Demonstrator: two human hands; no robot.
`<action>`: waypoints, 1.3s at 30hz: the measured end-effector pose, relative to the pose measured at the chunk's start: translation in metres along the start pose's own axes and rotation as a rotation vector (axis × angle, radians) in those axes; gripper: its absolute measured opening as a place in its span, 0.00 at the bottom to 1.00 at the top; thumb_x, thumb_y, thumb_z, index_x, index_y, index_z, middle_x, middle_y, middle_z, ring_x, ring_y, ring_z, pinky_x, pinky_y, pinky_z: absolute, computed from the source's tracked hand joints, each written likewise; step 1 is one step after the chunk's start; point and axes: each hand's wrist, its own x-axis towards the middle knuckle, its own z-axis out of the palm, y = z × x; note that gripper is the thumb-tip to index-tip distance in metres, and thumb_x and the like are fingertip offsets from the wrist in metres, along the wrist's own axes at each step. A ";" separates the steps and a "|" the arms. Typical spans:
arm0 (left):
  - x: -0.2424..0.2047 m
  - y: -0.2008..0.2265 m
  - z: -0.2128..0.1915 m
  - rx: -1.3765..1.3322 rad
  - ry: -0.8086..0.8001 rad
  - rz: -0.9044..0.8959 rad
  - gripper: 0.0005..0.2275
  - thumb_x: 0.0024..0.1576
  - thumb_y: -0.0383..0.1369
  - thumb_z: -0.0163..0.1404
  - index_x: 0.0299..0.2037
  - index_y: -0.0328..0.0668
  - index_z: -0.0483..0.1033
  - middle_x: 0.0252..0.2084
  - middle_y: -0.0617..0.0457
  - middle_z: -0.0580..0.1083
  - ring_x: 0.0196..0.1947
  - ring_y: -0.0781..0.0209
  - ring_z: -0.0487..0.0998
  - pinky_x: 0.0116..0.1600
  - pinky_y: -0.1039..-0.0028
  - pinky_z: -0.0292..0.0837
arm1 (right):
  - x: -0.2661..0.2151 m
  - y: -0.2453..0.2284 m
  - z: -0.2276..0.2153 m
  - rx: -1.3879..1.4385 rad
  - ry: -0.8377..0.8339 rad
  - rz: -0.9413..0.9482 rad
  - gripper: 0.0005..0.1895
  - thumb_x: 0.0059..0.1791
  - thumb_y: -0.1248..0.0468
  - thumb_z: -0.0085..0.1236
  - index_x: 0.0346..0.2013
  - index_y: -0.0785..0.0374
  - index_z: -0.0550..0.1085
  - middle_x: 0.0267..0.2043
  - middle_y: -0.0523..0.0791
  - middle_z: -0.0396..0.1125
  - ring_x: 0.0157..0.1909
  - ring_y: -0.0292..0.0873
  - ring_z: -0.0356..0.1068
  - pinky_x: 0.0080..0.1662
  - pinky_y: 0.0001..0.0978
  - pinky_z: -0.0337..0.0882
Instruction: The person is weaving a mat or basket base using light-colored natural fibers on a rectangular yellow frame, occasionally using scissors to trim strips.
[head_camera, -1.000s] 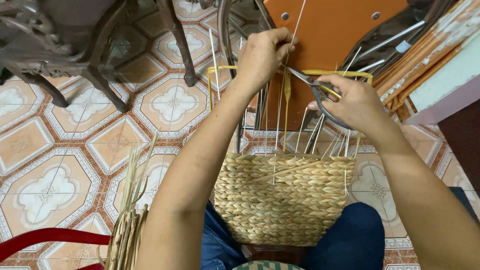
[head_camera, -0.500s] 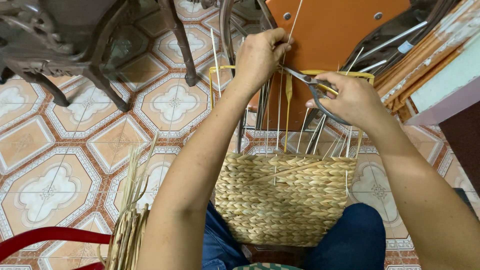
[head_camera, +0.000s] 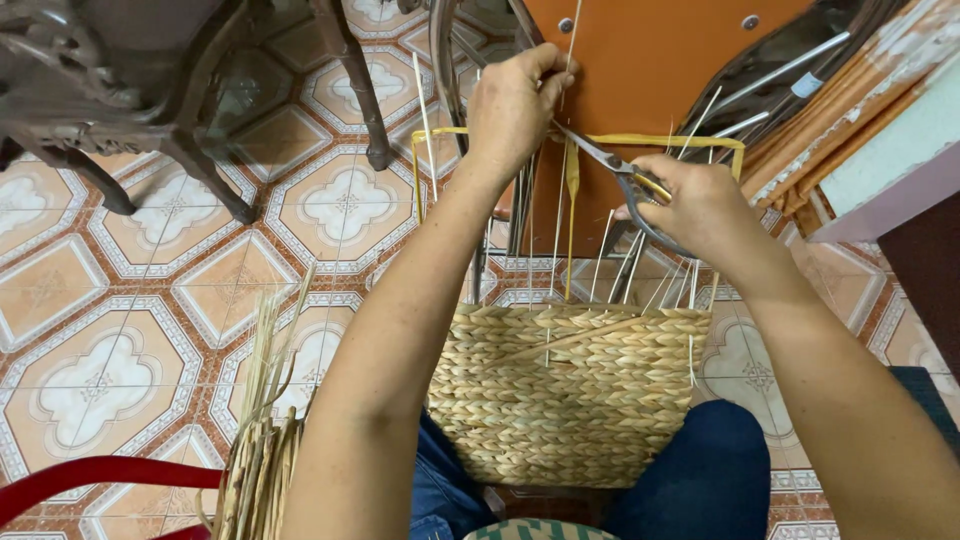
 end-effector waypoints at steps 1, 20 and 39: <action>-0.001 -0.001 0.000 0.001 -0.002 0.001 0.04 0.56 0.35 0.58 0.39 0.53 0.82 0.29 0.53 0.81 0.32 0.54 0.84 0.38 0.64 0.77 | -0.004 0.002 0.000 0.002 0.001 0.002 0.24 0.44 0.55 0.71 0.52 0.59 0.78 0.20 0.48 0.66 0.19 0.40 0.63 0.26 0.37 0.63; -0.271 0.005 0.029 -0.238 -0.487 -0.217 0.09 0.58 0.29 0.57 0.47 0.44 0.83 0.43 0.48 0.83 0.43 0.57 0.83 0.47 0.69 0.79 | -0.245 0.304 0.225 0.219 0.113 0.691 0.14 0.54 0.62 0.56 0.51 0.64 0.77 0.40 0.50 0.74 0.39 0.44 0.72 0.41 0.37 0.71; -0.282 0.016 0.035 -0.224 -0.572 -0.416 0.10 0.58 0.32 0.58 0.48 0.43 0.83 0.46 0.48 0.82 0.39 0.61 0.84 0.46 0.72 0.80 | -0.237 0.271 0.285 1.227 0.034 0.816 0.19 0.57 0.60 0.47 0.60 0.65 0.71 0.53 0.50 0.72 0.49 0.45 0.72 0.49 0.41 0.75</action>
